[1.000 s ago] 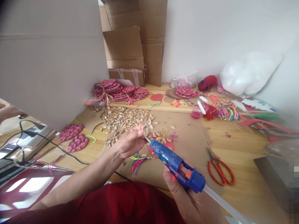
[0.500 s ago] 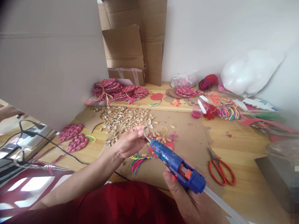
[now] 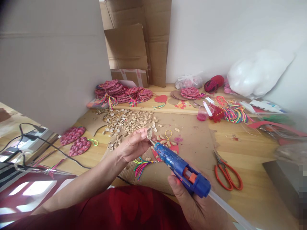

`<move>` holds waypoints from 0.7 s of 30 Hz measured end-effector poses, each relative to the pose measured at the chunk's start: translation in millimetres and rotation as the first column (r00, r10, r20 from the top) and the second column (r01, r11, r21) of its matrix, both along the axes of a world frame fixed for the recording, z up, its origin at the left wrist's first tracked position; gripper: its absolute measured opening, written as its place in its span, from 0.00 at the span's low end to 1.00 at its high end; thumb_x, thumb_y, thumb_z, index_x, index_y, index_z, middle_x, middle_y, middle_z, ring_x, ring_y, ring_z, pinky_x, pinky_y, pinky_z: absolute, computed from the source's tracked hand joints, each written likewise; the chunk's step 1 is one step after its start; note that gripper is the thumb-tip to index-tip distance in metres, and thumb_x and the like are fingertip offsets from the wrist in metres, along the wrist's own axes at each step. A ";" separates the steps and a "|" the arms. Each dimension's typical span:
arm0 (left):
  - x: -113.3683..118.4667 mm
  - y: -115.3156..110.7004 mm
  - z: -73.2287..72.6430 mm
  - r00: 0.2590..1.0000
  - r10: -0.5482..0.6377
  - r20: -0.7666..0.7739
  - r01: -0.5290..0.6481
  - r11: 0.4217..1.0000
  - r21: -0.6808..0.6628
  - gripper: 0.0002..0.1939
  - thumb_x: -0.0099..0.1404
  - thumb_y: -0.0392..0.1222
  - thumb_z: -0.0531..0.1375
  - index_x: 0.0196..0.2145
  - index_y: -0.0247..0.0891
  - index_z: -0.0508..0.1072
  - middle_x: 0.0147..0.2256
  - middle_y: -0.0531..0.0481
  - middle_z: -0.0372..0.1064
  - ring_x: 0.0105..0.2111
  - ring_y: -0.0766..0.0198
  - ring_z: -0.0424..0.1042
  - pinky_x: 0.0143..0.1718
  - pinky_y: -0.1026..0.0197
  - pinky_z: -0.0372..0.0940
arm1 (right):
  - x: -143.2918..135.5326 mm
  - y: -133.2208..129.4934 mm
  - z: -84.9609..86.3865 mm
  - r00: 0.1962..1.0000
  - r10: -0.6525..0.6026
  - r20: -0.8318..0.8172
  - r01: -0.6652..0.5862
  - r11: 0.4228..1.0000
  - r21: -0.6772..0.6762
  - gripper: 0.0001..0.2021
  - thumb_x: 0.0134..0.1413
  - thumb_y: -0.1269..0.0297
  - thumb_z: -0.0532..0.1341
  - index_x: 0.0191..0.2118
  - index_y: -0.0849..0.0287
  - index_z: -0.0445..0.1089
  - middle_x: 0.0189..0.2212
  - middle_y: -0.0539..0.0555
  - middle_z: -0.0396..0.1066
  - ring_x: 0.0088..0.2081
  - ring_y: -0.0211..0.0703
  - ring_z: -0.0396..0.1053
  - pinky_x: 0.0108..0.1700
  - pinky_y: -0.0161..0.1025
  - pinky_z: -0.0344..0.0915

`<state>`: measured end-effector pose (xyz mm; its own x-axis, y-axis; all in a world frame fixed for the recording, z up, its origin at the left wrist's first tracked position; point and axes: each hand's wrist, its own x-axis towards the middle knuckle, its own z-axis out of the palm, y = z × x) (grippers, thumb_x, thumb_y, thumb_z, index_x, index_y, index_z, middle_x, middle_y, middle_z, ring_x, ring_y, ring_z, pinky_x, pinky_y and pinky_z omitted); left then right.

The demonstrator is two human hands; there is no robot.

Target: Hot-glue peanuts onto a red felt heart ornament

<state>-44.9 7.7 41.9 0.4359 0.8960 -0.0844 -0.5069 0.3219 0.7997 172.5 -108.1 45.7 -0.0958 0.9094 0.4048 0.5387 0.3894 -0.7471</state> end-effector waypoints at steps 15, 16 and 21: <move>-0.3 0.2 -0.3 1.000 -0.019 0.003 0.018 1.000 0.024 0.21 0.48 0.53 0.74 0.22 0.35 0.70 0.26 0.52 0.63 0.29 0.66 0.62 0.37 0.62 0.59 | -5.1 4.8 8.2 0.998 0.045 0.039 -0.050 0.991 0.128 0.15 0.70 0.54 0.59 0.33 0.57 0.72 0.35 0.56 0.74 0.36 0.48 0.76 0.26 0.31 0.72; -0.4 0.5 -0.5 1.000 -0.021 0.004 0.021 1.000 0.023 0.21 0.48 0.53 0.74 0.22 0.35 0.70 0.26 0.52 0.64 0.29 0.67 0.62 0.37 0.62 0.59 | -5.3 4.6 7.4 0.999 0.042 0.030 -0.046 0.991 0.129 0.15 0.70 0.54 0.59 0.33 0.57 0.72 0.35 0.56 0.74 0.36 0.48 0.75 0.26 0.31 0.71; -1.3 1.3 -0.6 1.000 -0.029 0.011 0.028 0.999 0.030 0.21 0.48 0.53 0.74 0.22 0.35 0.71 0.25 0.53 0.63 0.27 0.68 0.60 0.38 0.61 0.58 | -5.0 4.8 11.8 0.998 0.056 0.040 -0.059 0.994 0.097 0.17 0.69 0.54 0.59 0.30 0.57 0.72 0.32 0.56 0.73 0.33 0.50 0.75 0.25 0.33 0.71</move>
<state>-46.2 9.0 41.2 0.4622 0.8852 -0.0528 -0.5070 0.3126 0.8033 167.5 -103.3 57.4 -0.1636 0.8579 0.4870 0.5403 0.4910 -0.6834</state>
